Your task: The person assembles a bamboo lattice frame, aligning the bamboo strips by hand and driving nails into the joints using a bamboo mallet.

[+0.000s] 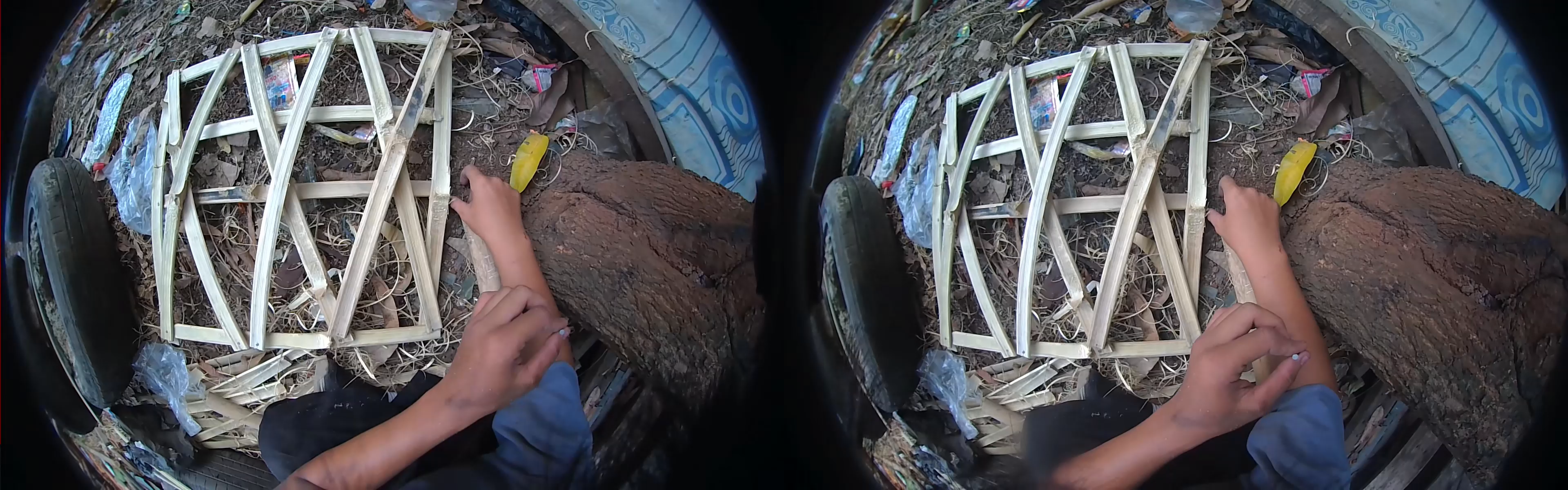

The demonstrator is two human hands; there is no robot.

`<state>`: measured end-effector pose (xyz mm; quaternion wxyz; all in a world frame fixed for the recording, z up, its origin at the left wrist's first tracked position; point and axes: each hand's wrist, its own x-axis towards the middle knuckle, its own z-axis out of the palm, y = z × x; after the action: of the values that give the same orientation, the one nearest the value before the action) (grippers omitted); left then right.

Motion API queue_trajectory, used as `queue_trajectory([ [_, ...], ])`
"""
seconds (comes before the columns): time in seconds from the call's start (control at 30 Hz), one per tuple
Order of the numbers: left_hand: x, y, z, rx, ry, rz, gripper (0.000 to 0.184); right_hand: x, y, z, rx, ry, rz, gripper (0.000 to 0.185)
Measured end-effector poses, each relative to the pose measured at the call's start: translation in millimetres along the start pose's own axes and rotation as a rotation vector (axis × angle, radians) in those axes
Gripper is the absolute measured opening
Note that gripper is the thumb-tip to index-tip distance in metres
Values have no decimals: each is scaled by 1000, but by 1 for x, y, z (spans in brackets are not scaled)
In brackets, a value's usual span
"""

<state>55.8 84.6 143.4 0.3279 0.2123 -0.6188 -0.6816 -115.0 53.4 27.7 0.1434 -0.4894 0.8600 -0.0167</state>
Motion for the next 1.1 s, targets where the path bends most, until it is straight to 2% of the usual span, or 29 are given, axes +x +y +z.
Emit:
queue_trajectory([
  [0.57, 1, -4, -3, 10, 2, -5, 14, -4, 0, 9, 18, 33, 35, 28],
  [0.77, 13, -31, -24, 227, 72, -2, 12, -10, -2, 4, 109, 5, 83, 32],
  [0.83, 17, -53, -34, 372, 168, -89, 10, -31, -5, -2, 86, 231, -56, 40],
  [0.9, 18, -75, -41, 405, 194, -99, 10, -69, -12, -16, 142, 293, -83, 46],
  [1.03, 14, -102, -43, 468, 216, -129, 9, -166, -9, -38, 294, 179, -28, 49],
  [1.1, 15, -107, -42, 462, 236, -171, 9, -212, 0, -36, 307, 122, 50, 56],
])
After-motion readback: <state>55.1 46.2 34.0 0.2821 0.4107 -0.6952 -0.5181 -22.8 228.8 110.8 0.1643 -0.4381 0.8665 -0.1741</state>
